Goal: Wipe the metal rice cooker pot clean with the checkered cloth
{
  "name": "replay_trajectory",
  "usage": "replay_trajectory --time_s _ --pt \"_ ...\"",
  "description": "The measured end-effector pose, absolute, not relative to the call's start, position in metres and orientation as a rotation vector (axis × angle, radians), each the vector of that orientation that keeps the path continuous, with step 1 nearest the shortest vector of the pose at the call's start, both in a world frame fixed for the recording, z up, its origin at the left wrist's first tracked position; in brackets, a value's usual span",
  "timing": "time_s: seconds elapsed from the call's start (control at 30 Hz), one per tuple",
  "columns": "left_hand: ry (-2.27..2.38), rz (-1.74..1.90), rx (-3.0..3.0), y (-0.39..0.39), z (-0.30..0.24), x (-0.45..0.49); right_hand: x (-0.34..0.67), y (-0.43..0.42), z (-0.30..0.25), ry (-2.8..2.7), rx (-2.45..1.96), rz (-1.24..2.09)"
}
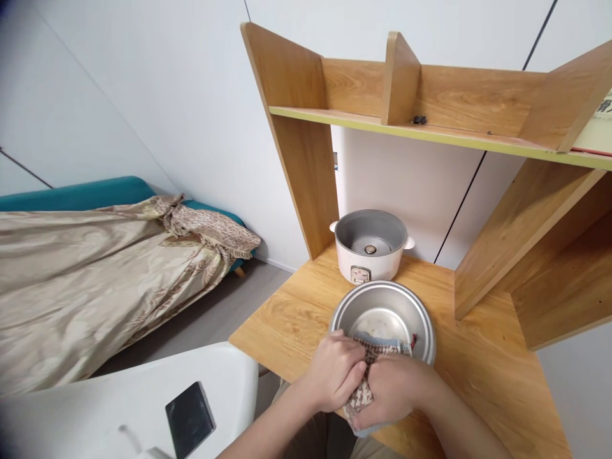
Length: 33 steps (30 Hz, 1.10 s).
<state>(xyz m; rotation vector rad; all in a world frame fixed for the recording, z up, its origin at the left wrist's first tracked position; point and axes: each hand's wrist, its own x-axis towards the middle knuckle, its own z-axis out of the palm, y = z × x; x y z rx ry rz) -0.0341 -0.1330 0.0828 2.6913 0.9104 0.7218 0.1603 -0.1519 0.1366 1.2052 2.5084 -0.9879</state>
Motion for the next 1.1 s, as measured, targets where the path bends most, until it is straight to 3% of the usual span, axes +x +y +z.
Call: replay_trajectory --time_s 1.1 --pt "0.937 0.708 2.678 -0.134 0.084 -0.034 0.159 -0.154 0.146 2.505 1.198 -0.943"
